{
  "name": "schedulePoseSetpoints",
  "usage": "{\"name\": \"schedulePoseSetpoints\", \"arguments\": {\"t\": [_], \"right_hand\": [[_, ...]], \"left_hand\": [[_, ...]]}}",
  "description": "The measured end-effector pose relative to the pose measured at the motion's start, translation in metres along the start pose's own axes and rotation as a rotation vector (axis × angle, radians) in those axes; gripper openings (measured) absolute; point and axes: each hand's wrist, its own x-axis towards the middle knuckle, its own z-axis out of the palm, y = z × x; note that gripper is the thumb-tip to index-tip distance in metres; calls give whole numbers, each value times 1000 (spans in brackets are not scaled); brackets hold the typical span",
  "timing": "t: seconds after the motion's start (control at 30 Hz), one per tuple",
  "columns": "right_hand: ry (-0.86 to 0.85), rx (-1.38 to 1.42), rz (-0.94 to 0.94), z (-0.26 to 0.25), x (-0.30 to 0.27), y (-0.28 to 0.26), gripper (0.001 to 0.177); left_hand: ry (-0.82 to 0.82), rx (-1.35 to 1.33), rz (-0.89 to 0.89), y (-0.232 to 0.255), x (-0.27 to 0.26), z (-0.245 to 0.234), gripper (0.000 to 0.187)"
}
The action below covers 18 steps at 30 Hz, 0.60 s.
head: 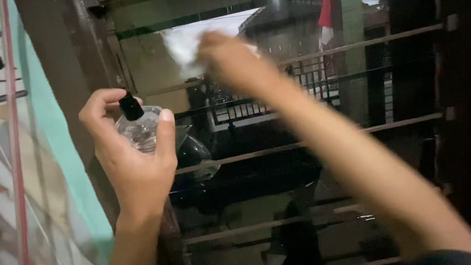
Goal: The person cleans a window by wiping the glass panes and metal frame with tissues while holding a small bottle.
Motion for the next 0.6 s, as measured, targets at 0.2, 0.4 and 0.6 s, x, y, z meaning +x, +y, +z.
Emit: {"name": "schedulePoseSetpoints", "arguments": {"t": [0.2,0.4,0.6], "right_hand": [[155,-502,306,-183,-139,144,26],[168,-107,622,-93,-94,85,33],[34,-61,58,22,62,-53,19]], "left_hand": [[12,17,-16,-23,-3,-38,51],[38,-19,-28,-28,1,-50,50],[42,-50,-47,-30,-1,-50,51]]}}
